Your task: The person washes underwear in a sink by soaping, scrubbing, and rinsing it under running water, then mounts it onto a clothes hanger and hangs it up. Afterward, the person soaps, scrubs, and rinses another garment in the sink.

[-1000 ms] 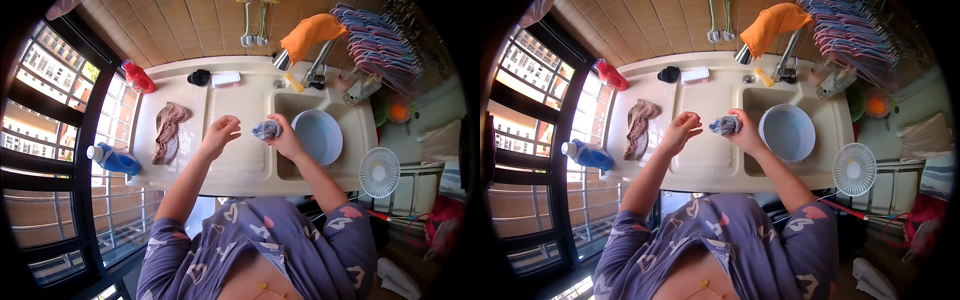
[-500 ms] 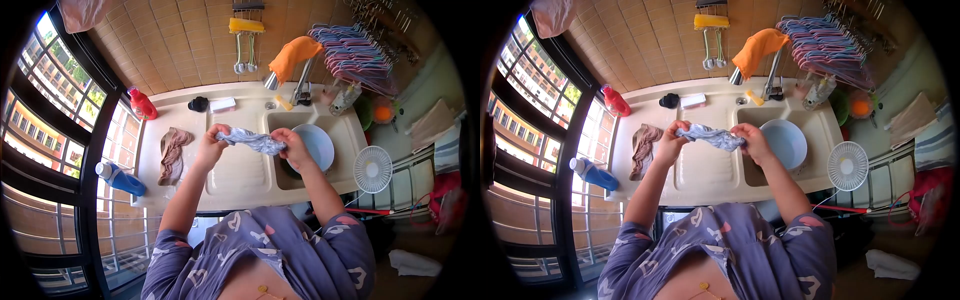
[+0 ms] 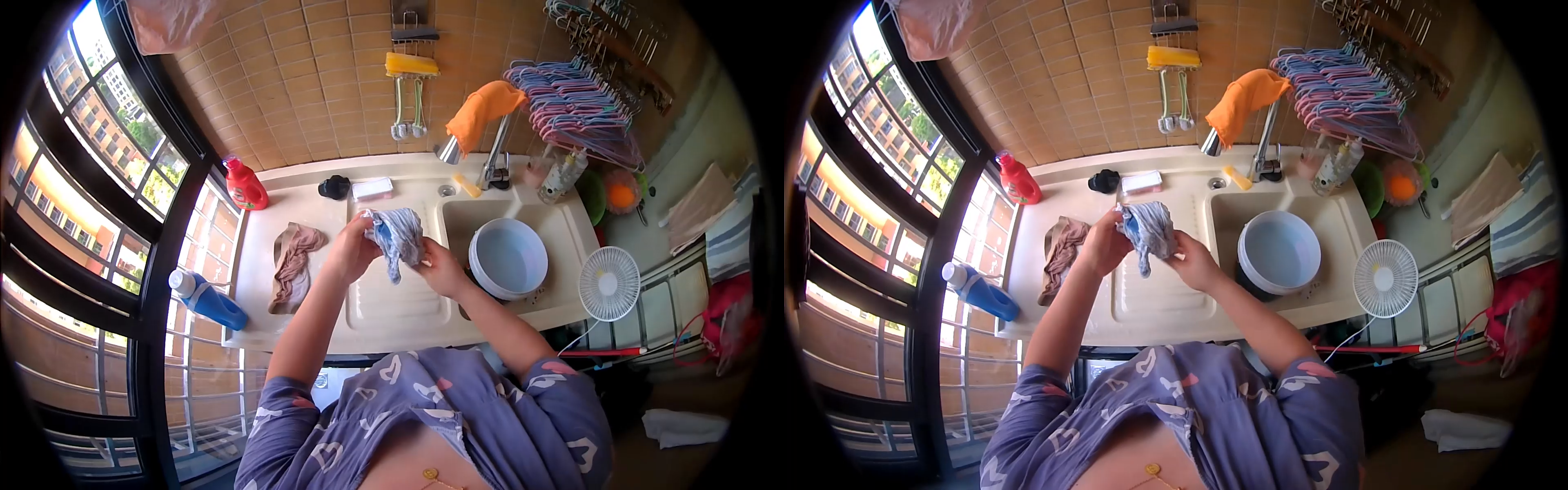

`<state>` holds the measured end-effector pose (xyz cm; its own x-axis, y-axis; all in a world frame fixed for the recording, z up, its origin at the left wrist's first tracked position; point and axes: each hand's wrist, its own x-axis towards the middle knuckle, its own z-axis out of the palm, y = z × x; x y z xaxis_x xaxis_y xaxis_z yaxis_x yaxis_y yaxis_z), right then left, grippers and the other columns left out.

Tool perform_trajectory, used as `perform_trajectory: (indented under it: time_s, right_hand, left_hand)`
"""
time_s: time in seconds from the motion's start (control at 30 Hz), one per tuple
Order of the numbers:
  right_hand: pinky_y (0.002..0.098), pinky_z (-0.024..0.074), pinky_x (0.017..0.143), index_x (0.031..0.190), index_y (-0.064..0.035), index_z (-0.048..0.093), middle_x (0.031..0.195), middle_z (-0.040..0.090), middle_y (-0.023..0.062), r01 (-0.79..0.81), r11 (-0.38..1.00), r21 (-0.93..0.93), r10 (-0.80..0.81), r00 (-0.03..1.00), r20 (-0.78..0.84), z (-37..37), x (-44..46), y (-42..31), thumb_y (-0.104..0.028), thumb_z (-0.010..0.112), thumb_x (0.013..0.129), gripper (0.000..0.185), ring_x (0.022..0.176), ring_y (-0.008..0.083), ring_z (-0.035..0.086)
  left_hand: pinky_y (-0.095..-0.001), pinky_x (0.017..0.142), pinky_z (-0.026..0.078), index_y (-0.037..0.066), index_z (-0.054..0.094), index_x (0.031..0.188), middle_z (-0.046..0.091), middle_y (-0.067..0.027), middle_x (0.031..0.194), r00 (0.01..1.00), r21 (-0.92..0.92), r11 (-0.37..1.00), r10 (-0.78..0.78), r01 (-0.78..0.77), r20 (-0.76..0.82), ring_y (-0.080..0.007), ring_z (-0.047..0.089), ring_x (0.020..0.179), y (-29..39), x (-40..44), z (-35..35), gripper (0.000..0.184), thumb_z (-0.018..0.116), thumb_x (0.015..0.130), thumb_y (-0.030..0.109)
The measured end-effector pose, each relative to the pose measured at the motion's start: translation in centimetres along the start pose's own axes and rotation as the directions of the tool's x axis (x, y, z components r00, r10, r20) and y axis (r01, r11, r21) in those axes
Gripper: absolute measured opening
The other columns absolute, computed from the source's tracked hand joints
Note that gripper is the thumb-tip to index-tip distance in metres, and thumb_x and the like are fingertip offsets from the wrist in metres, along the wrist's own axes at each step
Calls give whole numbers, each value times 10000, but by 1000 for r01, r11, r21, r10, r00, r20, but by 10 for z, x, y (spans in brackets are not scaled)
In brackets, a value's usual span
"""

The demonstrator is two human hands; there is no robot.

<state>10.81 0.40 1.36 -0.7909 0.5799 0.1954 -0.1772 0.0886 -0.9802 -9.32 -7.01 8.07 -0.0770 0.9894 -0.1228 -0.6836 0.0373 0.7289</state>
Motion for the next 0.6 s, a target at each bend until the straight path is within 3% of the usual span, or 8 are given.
perform_trajectory:
  time_s: [0.07, 0.13, 0.2, 0.27, 0.4, 0.47, 0.53, 0.6]
  right_hand:
    - [268, 485, 895, 1282, -33, 509, 1156, 637, 50, 53, 998, -35, -56, 995, -83, -8, 4, 10, 12, 629, 910, 394, 1051, 145, 622]
    - [257, 500, 751, 1223, -22, 536, 946, 639, 42, 89, 996, -9, -89, 975, -204, -9, 5, -36, -45, 549, 976, 248, 802, 107, 604]
    - [228, 482, 678, 1207, -27, 534, 863, 614, 26, 93, 996, 0, -86, 915, -393, -22, 10, -60, -91, 530, 998, 218, 770, 87, 589]
    - [217, 458, 604, 1187, -32, 529, 803, 593, 13, 63, 996, -69, -86, 904, -420, -38, 14, -70, -118, 532, 1003, 203, 699, 72, 566]
    - [213, 400, 506, 1093, -47, 574, 751, 568, -7, 35, 948, -316, -198, 843, -500, -62, 28, -78, -171, 566, 997, 157, 601, 57, 515]
    - [206, 359, 480, 1064, -66, 601, 755, 554, -31, 41, 964, -263, -187, 808, -559, -57, 28, -106, -178, 584, 991, 135, 577, 38, 469]
    - [205, 355, 485, 1099, -79, 599, 754, 557, -47, -3, 994, 112, 50, 905, -423, -67, 32, -115, -221, 561, 1007, 174, 538, 29, 423]
    - [190, 312, 476, 1094, -85, 599, 773, 535, -57, -59, 977, 207, 128, 931, -342, -68, 33, -122, -171, 623, 971, 152, 575, 7, 402]
  left_hand:
    - [-410, 865, 516, 36, 508, 1177, 617, -83, 1057, 1000, 7, 1000, 12, -12, -25, -217, 630, 960, 2, -1, -11, 274, 475, 934, 159]
    - [-384, 819, 519, 57, 517, 1167, 620, -85, 1029, 998, 2, 998, 65, -65, 20, -207, 623, 895, 6, -3, -34, 272, 497, 915, 155]
    - [-312, 681, 506, 90, 520, 1163, 621, -100, 970, 998, 12, 999, 34, -34, -62, -194, 578, 758, 11, -9, -52, 290, 512, 875, 123]
    - [-299, 666, 518, 77, 519, 1157, 627, -113, 957, 996, 131, 991, -52, 42, 77, -201, 608, 750, 17, -17, -59, 292, 527, 867, 103]
    - [-286, 665, 530, 76, 524, 1131, 639, -113, 958, 987, 271, 950, -162, 153, 12, -193, 640, 765, 9, -24, -54, 245, 527, 886, 67]
    - [-281, 693, 542, 74, 530, 1102, 638, -95, 952, 997, 217, 974, -78, 70, 27, -181, 661, 834, -11, -13, -75, 211, 503, 900, 17]
    - [-260, 676, 518, 79, 533, 1080, 627, -68, 916, 996, 196, 977, -90, 87, 5, -158, 635, 788, -21, -9, -72, 161, 481, 936, 27]
    - [-246, 635, 483, 79, 546, 1070, 611, -46, 881, 991, 285, 955, -51, 83, -120, -137, 594, 732, -29, -2, -67, 120, 501, 960, 92]
